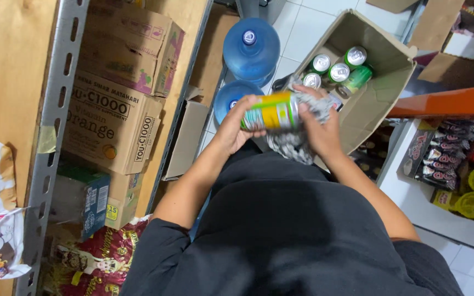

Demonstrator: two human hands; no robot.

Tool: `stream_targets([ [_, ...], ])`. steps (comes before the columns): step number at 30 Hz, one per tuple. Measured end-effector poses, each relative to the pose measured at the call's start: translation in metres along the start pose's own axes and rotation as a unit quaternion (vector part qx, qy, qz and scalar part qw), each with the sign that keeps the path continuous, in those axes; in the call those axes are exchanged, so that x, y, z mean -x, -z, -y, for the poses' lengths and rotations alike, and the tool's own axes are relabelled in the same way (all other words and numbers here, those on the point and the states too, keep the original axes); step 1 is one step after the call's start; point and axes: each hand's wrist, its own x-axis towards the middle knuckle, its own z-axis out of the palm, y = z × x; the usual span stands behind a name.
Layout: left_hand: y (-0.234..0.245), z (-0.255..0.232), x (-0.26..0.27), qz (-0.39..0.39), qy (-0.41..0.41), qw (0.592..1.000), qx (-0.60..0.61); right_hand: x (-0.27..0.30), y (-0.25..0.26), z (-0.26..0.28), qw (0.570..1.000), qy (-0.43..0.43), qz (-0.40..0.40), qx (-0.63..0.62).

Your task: The person stands on a small step stool and uses a checkered cloth to wipe various cans retrieved from a cardboard box. They clean each can individually and place them onto a wooden shelf among other stocked items.

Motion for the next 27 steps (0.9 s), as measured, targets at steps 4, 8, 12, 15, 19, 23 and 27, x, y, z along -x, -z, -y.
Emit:
stream_targets([
  [4, -0.004, 0.004, -0.009, -0.121, 0.047, 0.973, 0.190, 0.008, -0.025, 0.017, 0.849, 0.394, 0.052, 0.349],
  [8, -0.005, -0.003, -0.003, -0.135, -0.041, 0.989, 0.052, -0.025, -0.006, -0.012, 0.803, 0.390, 0.010, 0.450],
  [12, 0.007, -0.004, -0.009, -0.114, -0.082, 0.989, -0.034, -0.050, -0.001, -0.024, 0.953, 0.226, 0.128, 0.157],
  [15, 0.023, -0.005, -0.017, -0.107, -0.091, 0.987, -0.080, -0.061, 0.007, -0.049, 0.992, -0.015, 0.106, 0.071],
  [19, 0.044, -0.027, -0.031, -0.128, -0.248, 0.891, -0.358, -0.067, -0.009, -0.057, 0.987, -0.051, 0.129, 0.081],
  [23, 0.095, -0.050, -0.066, -0.205, -0.193, 0.877, -0.389, -0.083, -0.007, -0.061, 0.976, 0.014, 0.165, 0.140],
  [27, 0.196, -0.087, -0.128, -0.284, -0.253, 0.842, -0.382, -0.087, 0.010, -0.037, 0.975, 0.022, 0.054, 0.217],
])
